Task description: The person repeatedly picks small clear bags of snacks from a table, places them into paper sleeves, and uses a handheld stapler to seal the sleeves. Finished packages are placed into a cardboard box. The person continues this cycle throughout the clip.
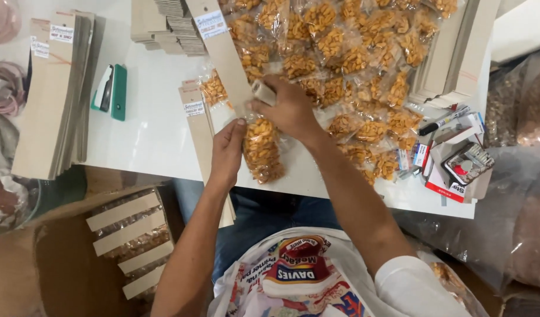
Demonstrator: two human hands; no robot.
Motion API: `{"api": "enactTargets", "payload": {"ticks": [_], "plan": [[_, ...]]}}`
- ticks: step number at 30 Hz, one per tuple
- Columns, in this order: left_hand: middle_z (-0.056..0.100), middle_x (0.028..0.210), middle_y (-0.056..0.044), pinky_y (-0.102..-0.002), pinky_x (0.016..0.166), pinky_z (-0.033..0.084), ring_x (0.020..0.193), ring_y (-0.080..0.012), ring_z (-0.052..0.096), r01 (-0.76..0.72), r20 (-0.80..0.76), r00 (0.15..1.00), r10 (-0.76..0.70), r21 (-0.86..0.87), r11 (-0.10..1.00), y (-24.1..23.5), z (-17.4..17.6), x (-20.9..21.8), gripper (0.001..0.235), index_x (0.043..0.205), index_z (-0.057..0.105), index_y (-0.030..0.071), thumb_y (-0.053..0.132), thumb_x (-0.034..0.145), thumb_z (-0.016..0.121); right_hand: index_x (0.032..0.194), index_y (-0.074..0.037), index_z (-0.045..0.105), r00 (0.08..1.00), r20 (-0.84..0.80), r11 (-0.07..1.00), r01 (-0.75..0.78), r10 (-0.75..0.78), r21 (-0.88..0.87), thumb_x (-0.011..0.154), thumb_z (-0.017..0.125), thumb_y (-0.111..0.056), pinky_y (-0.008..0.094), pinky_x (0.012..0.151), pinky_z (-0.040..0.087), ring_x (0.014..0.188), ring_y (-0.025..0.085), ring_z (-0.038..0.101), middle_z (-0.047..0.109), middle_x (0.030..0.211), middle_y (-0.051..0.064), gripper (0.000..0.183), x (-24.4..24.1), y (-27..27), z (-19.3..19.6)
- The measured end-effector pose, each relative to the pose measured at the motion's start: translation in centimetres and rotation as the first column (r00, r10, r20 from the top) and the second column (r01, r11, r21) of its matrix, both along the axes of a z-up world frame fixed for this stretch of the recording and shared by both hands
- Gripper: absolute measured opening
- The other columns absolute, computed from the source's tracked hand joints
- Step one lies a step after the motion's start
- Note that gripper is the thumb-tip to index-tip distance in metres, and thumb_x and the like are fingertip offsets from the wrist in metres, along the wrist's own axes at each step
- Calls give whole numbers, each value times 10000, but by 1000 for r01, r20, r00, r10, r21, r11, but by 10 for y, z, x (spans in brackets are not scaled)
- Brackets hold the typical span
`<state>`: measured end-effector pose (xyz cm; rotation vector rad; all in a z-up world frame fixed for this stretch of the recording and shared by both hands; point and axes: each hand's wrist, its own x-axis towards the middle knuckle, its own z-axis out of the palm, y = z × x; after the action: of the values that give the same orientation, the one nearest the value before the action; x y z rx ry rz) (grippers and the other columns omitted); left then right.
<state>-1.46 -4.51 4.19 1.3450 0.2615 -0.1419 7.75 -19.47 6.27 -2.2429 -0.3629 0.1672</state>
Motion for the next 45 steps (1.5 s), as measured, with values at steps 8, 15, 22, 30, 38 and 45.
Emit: {"api": "enactTargets", "payload": {"ticks": [8,15,22,30,38,45], "plan": [[606,759,36,-309,847,448,849,-102,533,111,122,980,-155,304,946,24,-39,0,390,906,745,143,328,1120,476,855,-143,696,871,-371,545,490,-322,680,877,590,-723,308,711,518,767,136,619,639,795,21,590,-24,55,60],[311,710,63,-270,626,242,697,-76,282,195,167,941,-296,447,873,16,-3,-3,381,843,548,128,385,1103,442,1077,-107,576,947,-304,588,305,-104,749,837,512,-757,258,640,601,807,194,646,644,935,31,696,2,16,-7],[527,1381,-342,-592,1115,387,1311,-423,516,-196,-126,975,182,-110,975,14,-7,0,512,1440,460,-97,226,1053,548,1001,-140,640,511,837,879,288,194,-379,1050,555,-223,382,758,500,824,229,636,572,862,23,128,34,-51,-97],[684,1098,-79,-233,731,530,906,-169,671,-243,-275,947,163,-287,927,17,-34,18,552,1300,644,76,528,1057,443,822,-86,618,396,869,950,-211,297,-228,1019,648,-117,466,984,566,923,287,712,647,927,61,201,-47,7,-31],[645,714,6,-214,613,460,663,-66,543,-99,147,986,83,107,989,22,-71,13,282,999,739,92,331,1071,607,859,-93,625,767,619,920,-103,-169,379,861,795,-59,468,840,546,924,355,705,701,970,110,173,-22,8,-47],[651,781,-12,-275,696,462,782,-82,505,-35,235,971,-34,286,958,13,-7,-1,285,1188,766,73,297,1050,656,1146,109,682,839,-382,491,539,-388,684,914,551,-658,493,994,446,1104,358,621,689,1130,284,813,-22,61,65]]}}
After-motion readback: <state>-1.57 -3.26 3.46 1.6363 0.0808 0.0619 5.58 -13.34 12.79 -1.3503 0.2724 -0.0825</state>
